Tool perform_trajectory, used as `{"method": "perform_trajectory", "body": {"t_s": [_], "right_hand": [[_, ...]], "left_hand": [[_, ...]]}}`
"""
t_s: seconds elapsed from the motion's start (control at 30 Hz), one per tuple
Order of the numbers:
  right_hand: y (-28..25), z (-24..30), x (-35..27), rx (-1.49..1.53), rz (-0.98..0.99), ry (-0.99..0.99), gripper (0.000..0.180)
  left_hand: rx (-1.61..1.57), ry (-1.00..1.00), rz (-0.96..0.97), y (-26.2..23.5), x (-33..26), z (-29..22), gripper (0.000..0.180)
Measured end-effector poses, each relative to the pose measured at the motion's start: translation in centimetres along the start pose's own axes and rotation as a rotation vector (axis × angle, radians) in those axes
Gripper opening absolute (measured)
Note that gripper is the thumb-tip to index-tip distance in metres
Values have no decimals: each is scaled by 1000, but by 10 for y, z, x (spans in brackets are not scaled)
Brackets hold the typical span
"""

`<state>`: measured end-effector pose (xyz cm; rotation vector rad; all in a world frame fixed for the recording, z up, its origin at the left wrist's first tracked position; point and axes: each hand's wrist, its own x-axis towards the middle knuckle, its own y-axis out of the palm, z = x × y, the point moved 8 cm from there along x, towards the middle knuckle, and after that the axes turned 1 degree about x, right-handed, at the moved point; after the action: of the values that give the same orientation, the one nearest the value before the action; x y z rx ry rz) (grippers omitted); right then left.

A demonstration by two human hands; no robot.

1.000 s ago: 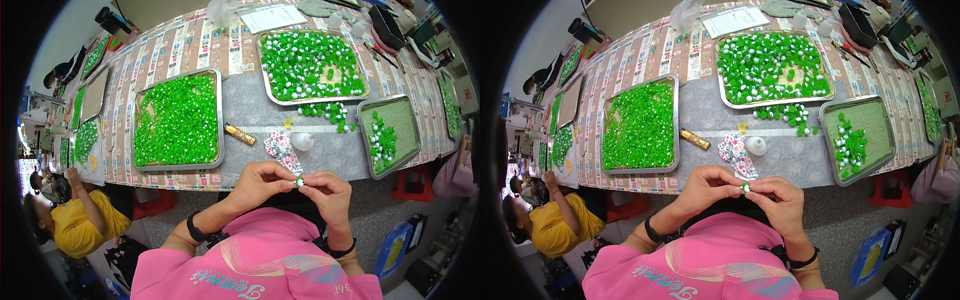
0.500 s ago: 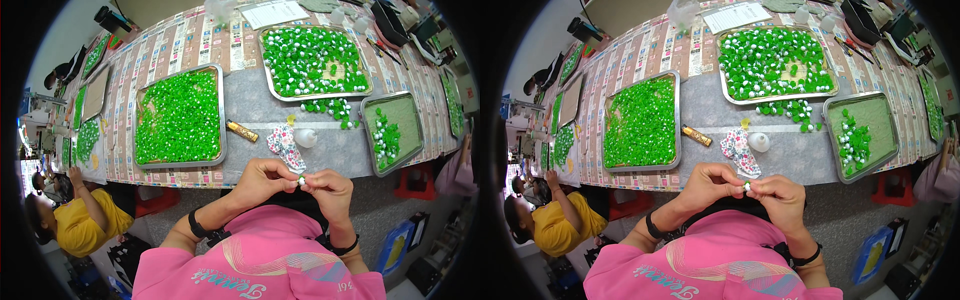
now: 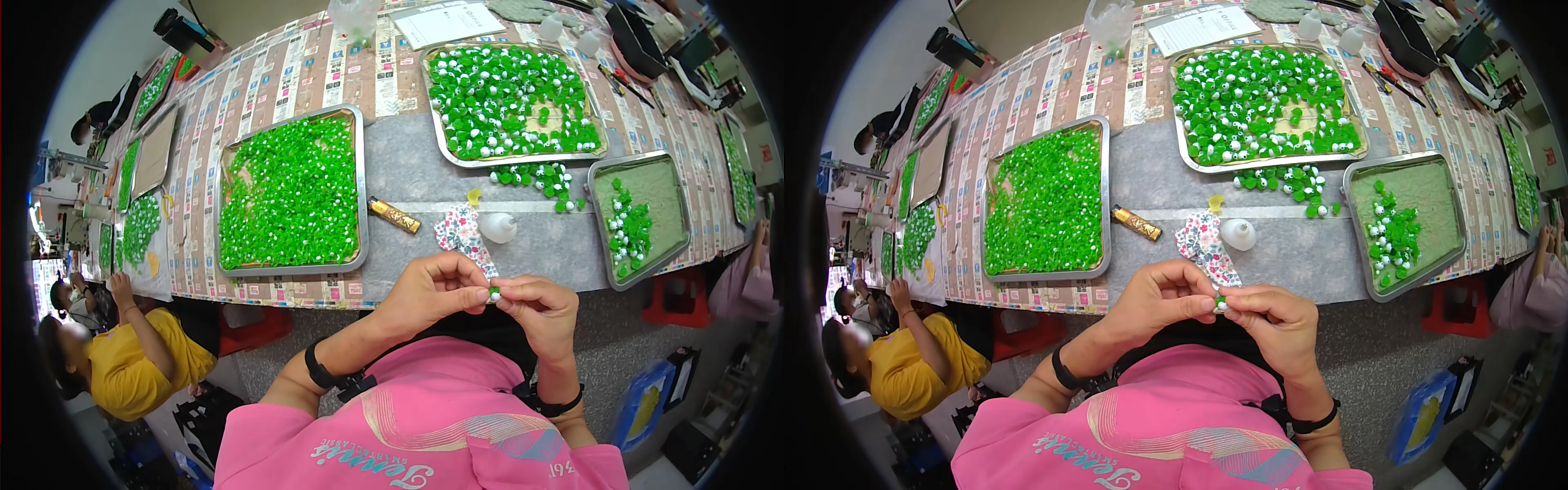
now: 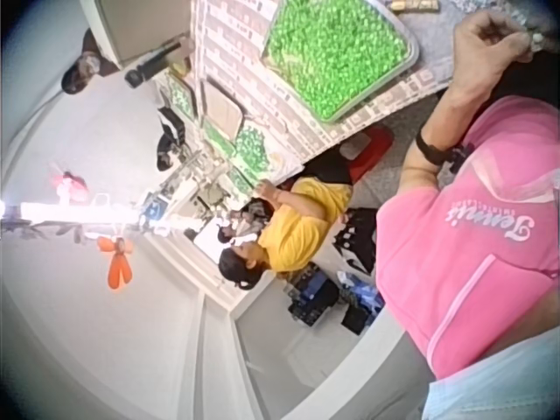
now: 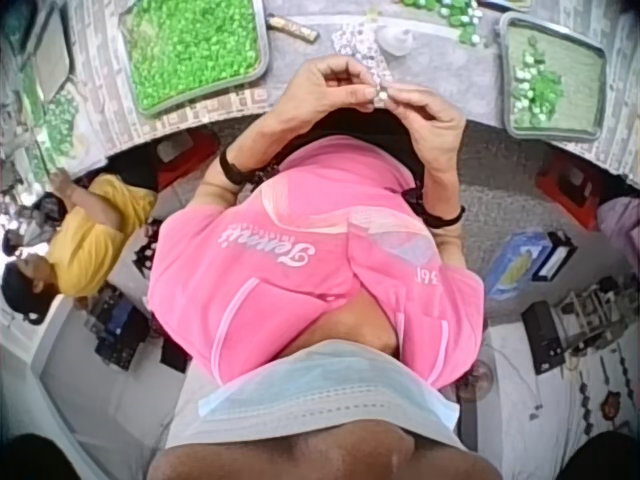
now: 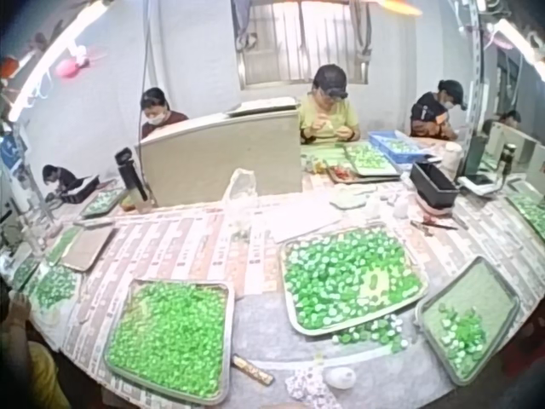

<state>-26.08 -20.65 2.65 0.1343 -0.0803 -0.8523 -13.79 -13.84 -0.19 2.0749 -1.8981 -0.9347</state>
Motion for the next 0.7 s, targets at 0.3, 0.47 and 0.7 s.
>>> {"method": "perform_trajectory", "body": {"t_s": [0.3,0.47,0.7], "right_hand": [[2,-6,-1,-15,27,29,19],[2,-9,1,-15,18,74,16],[2,-19,4,154,23,311,15]], "left_hand": [[-97,-105,-6,-2,-1,9,13],[-128,-124,-14,-4,0,15,13],[-30,70,88,3,1,6,21]]}}
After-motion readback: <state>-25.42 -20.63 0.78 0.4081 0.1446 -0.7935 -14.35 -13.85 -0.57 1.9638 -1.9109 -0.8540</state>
